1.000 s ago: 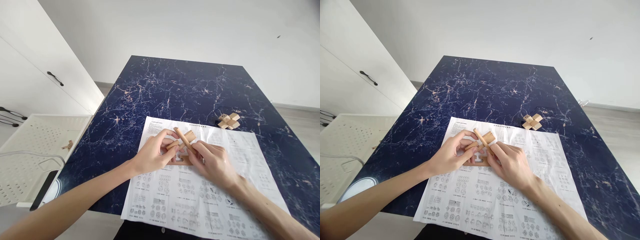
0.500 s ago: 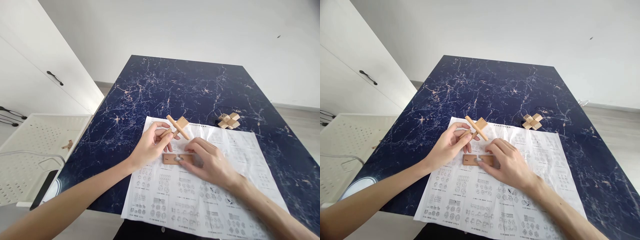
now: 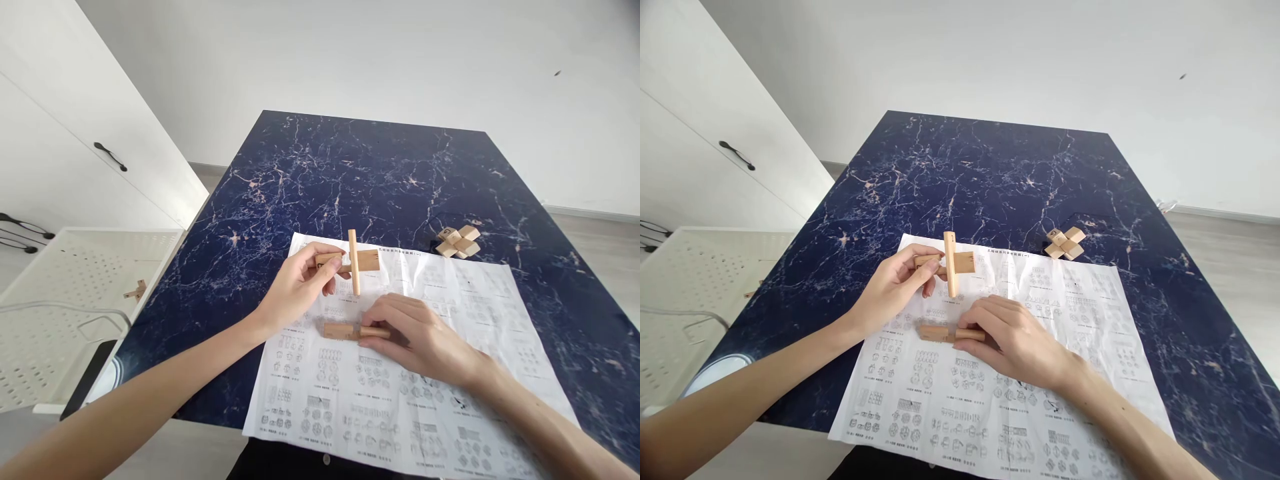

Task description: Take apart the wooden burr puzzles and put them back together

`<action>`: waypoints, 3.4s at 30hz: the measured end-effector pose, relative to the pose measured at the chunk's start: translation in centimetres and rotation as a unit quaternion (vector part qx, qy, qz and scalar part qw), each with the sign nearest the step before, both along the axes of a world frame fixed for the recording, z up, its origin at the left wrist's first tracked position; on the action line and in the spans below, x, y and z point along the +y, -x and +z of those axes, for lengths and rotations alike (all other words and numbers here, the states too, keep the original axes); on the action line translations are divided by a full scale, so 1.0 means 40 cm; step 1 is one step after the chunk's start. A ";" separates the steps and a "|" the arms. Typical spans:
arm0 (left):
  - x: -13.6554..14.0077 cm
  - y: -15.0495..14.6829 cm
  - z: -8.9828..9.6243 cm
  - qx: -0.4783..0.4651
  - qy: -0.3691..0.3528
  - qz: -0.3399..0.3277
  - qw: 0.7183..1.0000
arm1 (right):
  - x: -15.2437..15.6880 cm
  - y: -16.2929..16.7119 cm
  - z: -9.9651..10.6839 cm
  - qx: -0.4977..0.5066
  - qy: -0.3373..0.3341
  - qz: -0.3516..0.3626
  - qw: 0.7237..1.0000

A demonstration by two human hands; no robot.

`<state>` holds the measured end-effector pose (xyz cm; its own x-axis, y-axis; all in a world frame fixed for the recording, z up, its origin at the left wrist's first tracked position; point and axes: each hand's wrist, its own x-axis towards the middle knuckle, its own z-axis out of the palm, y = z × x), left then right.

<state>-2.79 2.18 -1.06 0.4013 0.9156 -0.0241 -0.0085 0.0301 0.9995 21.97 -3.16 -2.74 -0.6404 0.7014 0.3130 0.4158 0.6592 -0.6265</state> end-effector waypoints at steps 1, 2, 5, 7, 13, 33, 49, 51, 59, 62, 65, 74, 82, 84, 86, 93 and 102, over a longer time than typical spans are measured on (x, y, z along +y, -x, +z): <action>0.000 0.000 0.001 0.003 -0.004 -0.002 1.000 | -0.001 0.000 0.003 0.010 0.014 0.001 1.000; 0.000 0.000 0.002 0.007 -0.006 -0.003 1.000 | -0.003 -0.001 0.006 0.021 0.036 0.000 0.999; -0.001 0.000 0.000 0.023 -0.013 -0.002 1.000 | -0.008 -0.006 0.011 0.068 0.147 -0.025 0.987; -0.004 -0.002 -0.003 0.035 -0.011 0.001 0.999 | -0.011 -0.013 0.012 0.128 0.234 -0.052 0.962; -0.015 -0.007 -0.008 0.030 -0.013 -0.019 0.999 | 0.004 -0.035 0.009 0.308 0.320 -0.123 0.888; 0.003 0.009 0.005 -0.028 0.047 -0.177 0.983 | 0.011 -0.029 -0.003 0.299 0.150 -0.154 0.930; 0.006 0.003 0.018 -0.046 0.071 -0.207 0.975 | 0.005 -0.040 -0.003 0.349 0.210 -0.077 0.910; 0.006 0.003 0.016 -0.050 0.072 -0.212 0.973 | 0.004 -0.038 0.000 0.354 0.216 -0.068 0.907; 0.005 0.004 0.014 -0.050 0.084 -0.205 0.974 | 0.003 -0.028 0.010 0.340 0.200 -0.106 0.913; 0.006 0.004 0.014 -0.052 0.081 -0.205 0.974 | 0.000 -0.028 0.008 0.339 0.193 -0.099 0.915; 0.007 0.004 0.015 -0.058 0.077 -0.205 0.974 | -0.001 -0.029 0.010 0.333 0.186 -0.076 0.921; 0.009 0.005 0.014 -0.060 0.069 -0.203 0.975 | -0.004 -0.022 0.020 0.309 0.202 -0.071 0.927; 0.011 0.007 0.010 -0.058 0.067 -0.218 0.972 | -0.005 -0.043 0.025 0.281 0.284 0.000 0.917; 0.010 0.008 0.005 -0.053 0.063 -0.217 0.973 | -0.001 -0.043 0.022 0.306 0.313 -0.003 0.899; 0.008 0.008 0.002 -0.051 0.059 -0.220 0.972 | 0.002 -0.038 0.019 0.322 0.346 -0.029 0.881; 0.001 0.010 0.008 -0.022 0.049 -0.222 0.974 | 0.006 -0.026 0.018 0.297 0.446 -0.064 0.842; -0.005 0.004 0.005 -0.026 0.082 -0.229 0.970 | -0.001 -0.017 -0.004 0.293 0.445 -0.058 0.844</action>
<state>-2.94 1.96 -0.87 0.7690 0.6273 -0.1232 -0.0064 0.2003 0.9797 22.65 -3.20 -2.90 -0.4690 0.8732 -0.1325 -0.1079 -0.2056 -0.9727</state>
